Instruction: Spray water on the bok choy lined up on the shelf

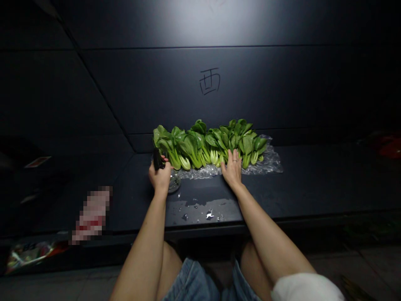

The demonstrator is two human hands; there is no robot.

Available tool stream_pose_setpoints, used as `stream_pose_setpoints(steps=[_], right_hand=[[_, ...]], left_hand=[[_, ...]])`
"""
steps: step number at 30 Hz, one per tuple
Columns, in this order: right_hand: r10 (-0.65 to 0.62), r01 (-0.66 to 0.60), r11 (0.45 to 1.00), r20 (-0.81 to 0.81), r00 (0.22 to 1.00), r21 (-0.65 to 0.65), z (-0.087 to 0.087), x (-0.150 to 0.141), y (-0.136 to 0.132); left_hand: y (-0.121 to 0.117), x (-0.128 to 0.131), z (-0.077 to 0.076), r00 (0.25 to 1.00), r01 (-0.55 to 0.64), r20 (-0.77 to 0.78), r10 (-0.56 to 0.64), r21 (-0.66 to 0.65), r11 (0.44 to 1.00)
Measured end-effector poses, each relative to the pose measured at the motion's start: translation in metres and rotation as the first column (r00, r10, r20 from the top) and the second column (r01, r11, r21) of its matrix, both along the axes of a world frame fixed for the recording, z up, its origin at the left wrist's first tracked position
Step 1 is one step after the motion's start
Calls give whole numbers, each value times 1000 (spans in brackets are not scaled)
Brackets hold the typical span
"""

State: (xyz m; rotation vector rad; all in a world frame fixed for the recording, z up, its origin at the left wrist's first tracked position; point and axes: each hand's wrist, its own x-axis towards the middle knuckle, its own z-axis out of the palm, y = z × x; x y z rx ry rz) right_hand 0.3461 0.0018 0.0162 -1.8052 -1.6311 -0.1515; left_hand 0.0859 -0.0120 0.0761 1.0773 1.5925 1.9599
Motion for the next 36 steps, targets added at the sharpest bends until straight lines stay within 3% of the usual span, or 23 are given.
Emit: stream_pose_setpoints(steps=[10,21,29,36], right_hand=[[6,-6,999,-9,1000,44,-7,0,5],[-19,18,998,13,1000,58,-1,-7,3],[-7,6,999,22,1000,37,6,-12,-5],[6,-8,998,23,1000,58,2,-13,-7]], left_hand=[[-3,-2,1,999,1,-37,-3,-56,998],[-20,-12,10,996,51,-66,-59,-115,992],[-23,-16,12,995,37,-83,-46,-108,993],[-20,-24,10,993,11,-114,-15,-43,999]])
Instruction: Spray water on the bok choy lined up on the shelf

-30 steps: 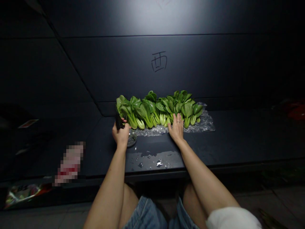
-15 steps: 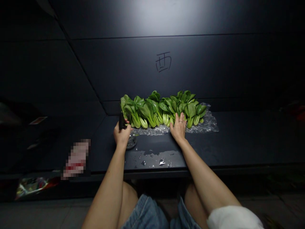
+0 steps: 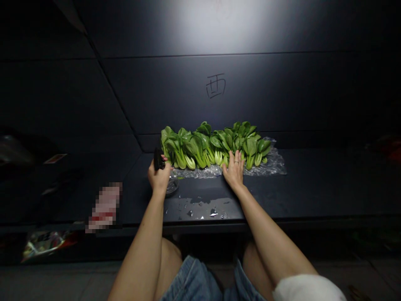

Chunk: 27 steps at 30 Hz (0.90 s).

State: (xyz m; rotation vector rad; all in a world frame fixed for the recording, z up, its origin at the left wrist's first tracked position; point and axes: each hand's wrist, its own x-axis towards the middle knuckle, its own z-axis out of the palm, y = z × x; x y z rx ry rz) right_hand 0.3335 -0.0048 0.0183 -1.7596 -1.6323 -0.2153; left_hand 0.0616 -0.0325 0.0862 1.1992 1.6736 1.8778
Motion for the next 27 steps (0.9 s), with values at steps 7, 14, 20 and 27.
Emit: stream_pose_setpoints(steps=[7,14,20,27], right_hand=[[11,-11,1000,-11,1000,5,-3,0,0],[-3,3,1000,6,1000,-17,-1,-1,-1],[-11,12,999,31,999,-33,-2,-1,0],[16,-16,1000,4,1000,-9,-5,1,1]], left_hand=[[0,-3,1,1000,-3,8,3,23,1000],[1,-3,2,999,-38,17,38,47,998],[3,-3,1,998,-58,32,56,40,998],[2,-1,5,998,-55,25,55,5,998]])
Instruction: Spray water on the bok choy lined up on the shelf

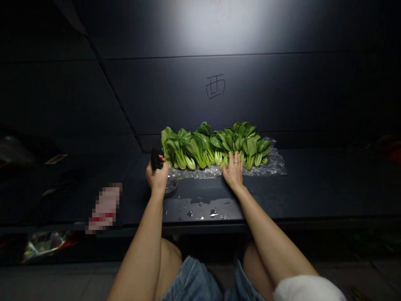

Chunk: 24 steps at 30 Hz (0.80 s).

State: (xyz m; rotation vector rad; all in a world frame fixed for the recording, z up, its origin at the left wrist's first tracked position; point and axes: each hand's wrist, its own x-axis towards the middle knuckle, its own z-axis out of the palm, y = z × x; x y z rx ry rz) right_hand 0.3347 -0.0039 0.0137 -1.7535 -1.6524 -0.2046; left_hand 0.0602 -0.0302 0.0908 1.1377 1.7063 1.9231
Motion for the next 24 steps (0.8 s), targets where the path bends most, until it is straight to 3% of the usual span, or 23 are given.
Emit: stream_pose_setpoints(steps=[11,24], right_hand=[[-22,23,998,27,999,-61,7,-2,-4],[-5,6,999,28,1000,-34,0,1,-2]], left_hand=[[-1,8,-2,998,70,2,-70,18,997],[-3,37,0,980,198,18,-198,18,980]])
